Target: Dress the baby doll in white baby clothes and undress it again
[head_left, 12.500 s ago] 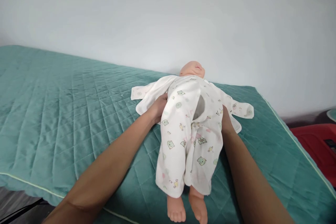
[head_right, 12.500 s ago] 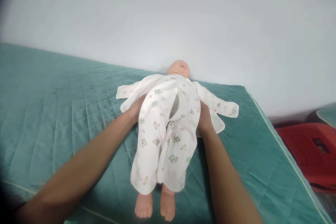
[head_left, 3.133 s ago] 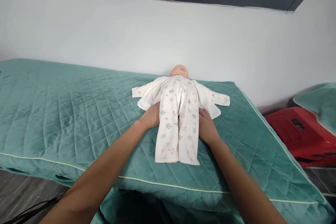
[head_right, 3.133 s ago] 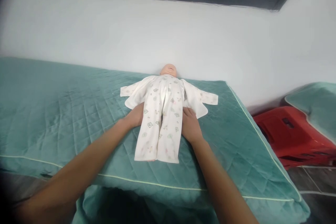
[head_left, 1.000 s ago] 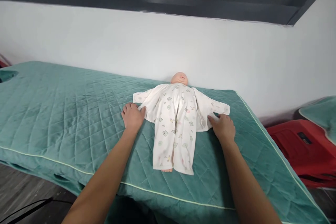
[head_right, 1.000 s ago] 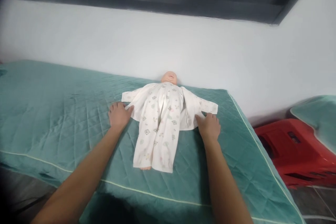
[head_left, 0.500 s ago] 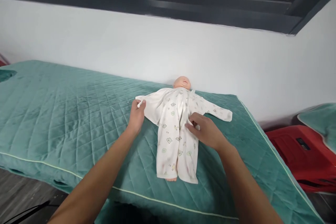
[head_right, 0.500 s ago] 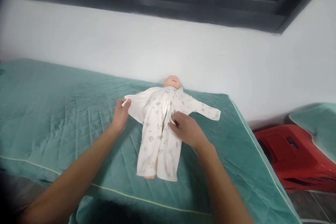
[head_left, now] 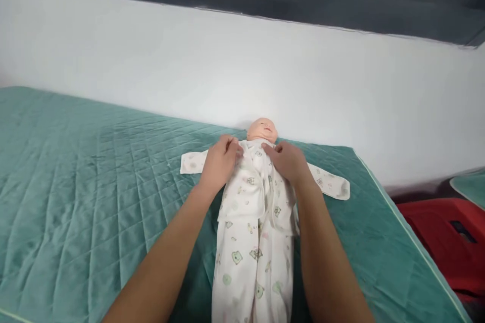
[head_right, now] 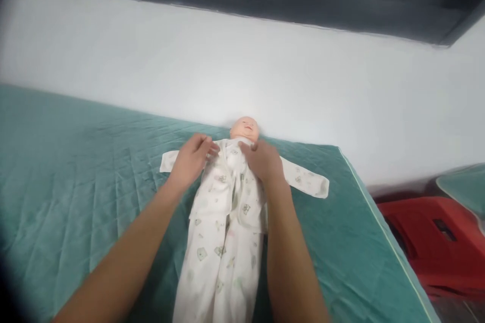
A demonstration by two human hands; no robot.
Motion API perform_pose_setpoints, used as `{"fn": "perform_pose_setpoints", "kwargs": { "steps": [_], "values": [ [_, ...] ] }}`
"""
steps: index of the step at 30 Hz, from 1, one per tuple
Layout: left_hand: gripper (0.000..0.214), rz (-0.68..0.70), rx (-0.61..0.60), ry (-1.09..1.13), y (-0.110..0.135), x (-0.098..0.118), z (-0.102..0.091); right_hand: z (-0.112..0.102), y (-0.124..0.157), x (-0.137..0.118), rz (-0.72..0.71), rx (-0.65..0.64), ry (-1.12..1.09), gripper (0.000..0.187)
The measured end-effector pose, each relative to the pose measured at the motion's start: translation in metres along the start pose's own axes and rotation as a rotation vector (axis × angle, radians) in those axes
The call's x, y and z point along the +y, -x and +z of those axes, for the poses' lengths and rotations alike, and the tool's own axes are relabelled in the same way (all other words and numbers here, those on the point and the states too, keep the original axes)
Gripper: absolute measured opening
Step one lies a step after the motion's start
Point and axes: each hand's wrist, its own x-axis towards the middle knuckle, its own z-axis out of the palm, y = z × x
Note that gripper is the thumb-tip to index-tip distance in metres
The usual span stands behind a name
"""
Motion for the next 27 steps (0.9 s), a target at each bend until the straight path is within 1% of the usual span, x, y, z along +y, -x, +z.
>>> {"fn": "perform_pose_setpoints", "kwargs": {
  "steps": [1, 2, 3, 5, 6, 7, 9, 11, 13, 15, 18, 21, 24, 27],
  "values": [
    [0.023, -0.049, 0.001, 0.089, -0.011, 0.000, 0.007, 0.005, -0.004, -0.001, 0.004, -0.027, 0.016, 0.045],
    [0.020, -0.068, -0.025, 0.166, -0.019, 0.002, 0.014, 0.008, -0.006, -0.002, 0.008, -0.042, 0.012, 0.044],
    [0.017, -0.048, -0.080, 0.226, -0.025, 0.007, 0.021, 0.010, -0.006, -0.001, 0.010, -0.047, -0.004, 0.042],
    [0.014, 0.034, -0.170, 0.367, -0.030, 0.016, 0.032, 0.011, -0.004, 0.004, 0.012, -0.048, -0.050, 0.039],
    [0.014, 0.064, -0.184, 0.422, -0.031, 0.019, 0.036, 0.011, -0.004, 0.006, 0.013, -0.046, -0.073, 0.038],
    [0.014, 0.081, -0.168, 0.452, -0.032, 0.019, 0.039, 0.010, -0.004, 0.009, 0.010, -0.041, -0.097, 0.037],
    [0.015, 0.072, -0.083, 0.399, -0.035, 0.013, 0.041, 0.009, -0.006, 0.012, 0.000, -0.024, -0.142, 0.033],
    [0.016, 0.055, -0.019, 0.245, -0.040, 0.002, 0.041, 0.008, -0.010, 0.013, -0.011, -0.026, -0.194, 0.031],
    [0.017, 0.068, -0.031, 0.095, -0.044, -0.008, 0.042, 0.006, -0.013, 0.012, -0.011, -0.058, -0.275, 0.031],
    [0.020, 0.109, -0.064, -0.017, -0.045, -0.012, 0.044, 0.004, -0.013, 0.009, -0.003, -0.066, -0.398, 0.032],
    [0.022, 0.145, -0.106, -0.105, -0.042, -0.010, 0.047, 0.005, -0.011, 0.001, -0.037, 0.024, -0.532, 0.030],
    [0.019, 0.118, -0.146, -0.102, -0.040, -0.009, 0.047, 0.011, -0.007, -0.006, -0.087, 0.076, -0.462, 0.029],
    [0.015, 0.064, -0.150, -0.065, -0.042, -0.013, 0.046, 0.018, -0.005, -0.009, -0.060, 0.084, -0.346, 0.023],
    [0.011, 0.074, -0.104, -0.033, -0.042, -0.015, 0.049, 0.021, -0.003, -0.008, -0.030, 0.095, -0.321, 0.019]
  ]
}}
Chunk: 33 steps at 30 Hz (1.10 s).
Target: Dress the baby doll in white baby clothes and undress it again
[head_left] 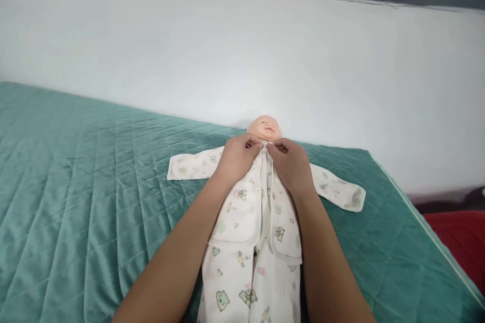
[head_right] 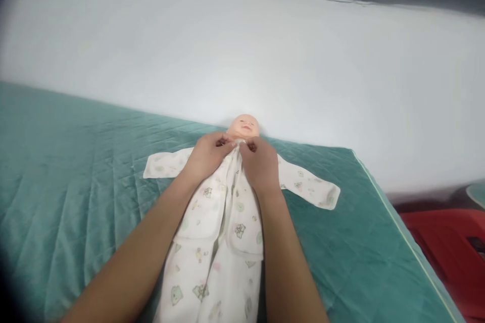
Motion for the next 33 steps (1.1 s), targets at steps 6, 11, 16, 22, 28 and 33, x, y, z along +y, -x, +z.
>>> {"fn": "perform_pose_setpoints", "kwargs": {
  "steps": [6, 11, 16, 22, 28, 33],
  "values": [
    [0.012, 0.097, 0.107, 0.028, 0.003, 0.005, 0.010, -0.003, 0.008, 0.006, 0.012, 0.003, -0.214, 0.025],
    [0.012, 0.078, 0.054, 0.033, 0.003, 0.004, 0.008, -0.003, 0.012, 0.016, 0.015, -0.009, -0.338, 0.025],
    [0.012, 0.097, 0.017, 0.016, 0.003, 0.002, 0.006, -0.002, 0.013, 0.015, 0.031, -0.004, -0.329, 0.025],
    [0.010, 0.107, -0.005, 0.020, 0.004, 0.000, 0.005, -0.002, 0.009, 0.016, 0.060, 0.006, -0.345, 0.025],
    [0.011, 0.105, -0.051, 0.023, 0.004, 0.000, 0.003, 0.000, 0.005, 0.024, 0.061, -0.003, -0.349, 0.027],
    [0.011, 0.107, -0.075, 0.040, 0.003, -0.002, 0.001, 0.000, 0.004, 0.024, 0.056, -0.020, -0.350, 0.027]
  ]
}}
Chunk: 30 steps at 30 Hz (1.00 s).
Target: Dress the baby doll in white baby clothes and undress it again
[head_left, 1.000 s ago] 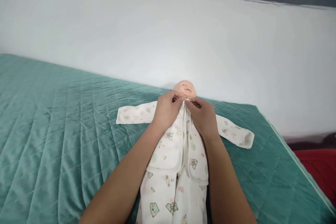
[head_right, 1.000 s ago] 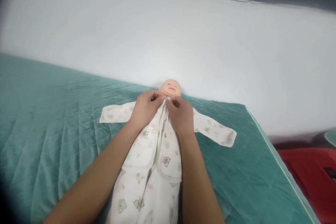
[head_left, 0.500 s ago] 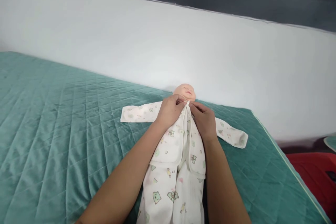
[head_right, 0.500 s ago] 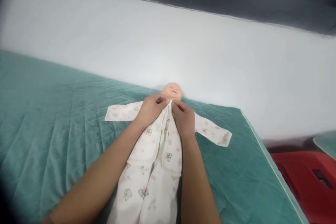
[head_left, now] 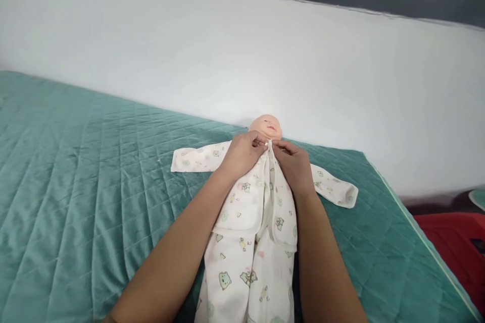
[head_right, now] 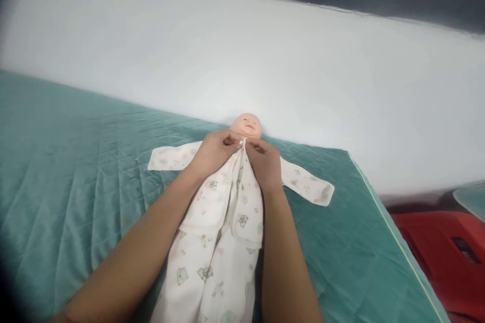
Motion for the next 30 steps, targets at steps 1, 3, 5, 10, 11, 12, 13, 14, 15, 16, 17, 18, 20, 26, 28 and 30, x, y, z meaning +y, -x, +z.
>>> {"fn": "perform_pose_setpoints", "kwargs": {
  "steps": [1, 3, 5, 10, 11, 12, 13, 14, 15, 16, 17, 18, 20, 26, 28, 30],
  "values": [
    [0.011, 0.007, -0.009, 0.012, 0.000, -0.001, 0.000, 0.000, 0.000, -0.001, 0.000, -0.004, 0.013, 0.026],
    [0.012, 0.025, -0.022, 0.026, 0.000, -0.001, -0.001, -0.001, 0.002, -0.005, 0.002, -0.015, 0.041, 0.026],
    [0.015, 0.038, -0.026, 0.031, 0.000, -0.001, -0.001, -0.001, 0.004, -0.009, 0.006, -0.031, 0.063, 0.026],
    [0.021, -0.002, -0.011, 0.008, 0.001, -0.001, 0.004, 0.001, 0.005, -0.012, 0.015, -0.053, 0.100, 0.022],
    [0.022, -0.008, -0.007, -0.002, 0.001, -0.001, 0.005, 0.001, 0.005, -0.011, 0.014, -0.054, 0.101, 0.021],
    [0.023, -0.009, -0.005, -0.008, 0.001, -0.002, 0.006, 0.002, 0.005, -0.010, 0.013, -0.057, 0.099, 0.021],
    [0.024, -0.006, -0.004, -0.010, 0.000, -0.003, 0.007, 0.002, 0.004, -0.010, 0.012, -0.062, 0.096, 0.021],
    [0.026, -0.001, -0.003, -0.009, 0.000, -0.004, 0.007, 0.003, 0.005, -0.009, 0.010, -0.069, 0.092, 0.022],
    [0.028, 0.004, -0.003, -0.004, 0.000, -0.005, 0.008, 0.003, 0.005, -0.008, 0.009, -0.078, 0.087, 0.022],
    [0.030, 0.008, -0.005, 0.004, -0.001, -0.006, 0.008, 0.003, 0.005, -0.007, 0.005, -0.087, 0.083, 0.023],
    [0.031, 0.011, -0.006, 0.014, -0.001, -0.007, 0.008, 0.003, 0.005, -0.007, 0.002, -0.092, 0.079, 0.023],
    [0.032, 0.013, -0.008, 0.024, -0.001, -0.008, 0.008, 0.003, 0.005, -0.006, -0.002, -0.095, 0.077, 0.023],
    [0.035, 0.006, -0.017, 0.034, -0.001, -0.009, 0.009, 0.003, 0.006, -0.006, -0.002, -0.096, 0.076, 0.023],
    [0.035, -0.001, -0.005, -0.129, -0.002, -0.007, 0.010, 0.003, 0.009, -0.003, 0.002, -0.069, 0.054, 0.028],
    [0.032, -0.001, 0.000, -0.172, -0.002, -0.006, 0.009, 0.004, 0.014, -0.001, -0.012, -0.070, 0.026, 0.029],
    [0.029, -0.007, 0.003, -0.216, -0.002, -0.007, 0.009, 0.005, 0.021, 0.001, -0.036, -0.051, 0.002, 0.030]
  ]
}}
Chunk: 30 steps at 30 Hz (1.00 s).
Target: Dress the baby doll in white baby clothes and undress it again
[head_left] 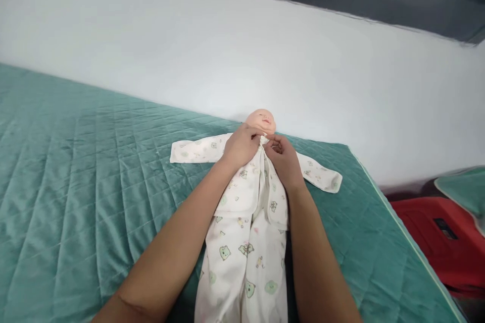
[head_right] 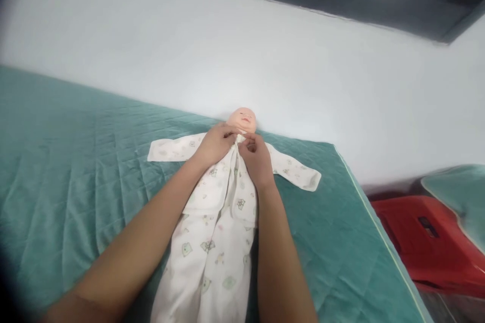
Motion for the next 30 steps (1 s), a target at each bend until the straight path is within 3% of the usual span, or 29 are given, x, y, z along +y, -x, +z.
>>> {"fn": "perform_pose_setpoints", "kwargs": {
  "steps": [4, 8, 11, 18, 23, 25, 30],
  "values": [
    [0.027, 0.039, 0.033, -0.066, 0.007, -0.001, 0.000, 0.000, 0.025, 0.006, -0.069, 0.048, 0.022, 0.034],
    [0.024, 0.129, 0.152, -0.134, 0.027, 0.002, -0.003, -0.005, 0.051, 0.011, -0.201, 0.032, 0.061, 0.034],
    [0.021, 0.208, 0.176, -0.133, 0.044, 0.006, -0.006, -0.006, 0.063, 0.012, -0.304, 0.010, 0.123, 0.037],
    [0.009, 0.133, 0.098, 0.043, 0.057, 0.013, -0.015, -0.007, 0.067, 0.010, -0.280, 0.013, 0.100, 0.035],
    [0.007, 0.044, -0.082, 0.227, 0.051, 0.010, -0.026, -0.005, 0.063, 0.000, -0.196, 0.029, 0.114, 0.025],
    [0.009, 0.023, -0.117, 0.279, 0.050, 0.010, -0.028, 0.000, 0.061, -0.007, -0.183, 0.086, 0.207, 0.016],
    [0.011, 0.033, -0.067, 0.335, 0.052, 0.021, -0.024, 0.013, 0.058, -0.017, -0.283, 0.252, 0.567, 0.006]
  ]
}}
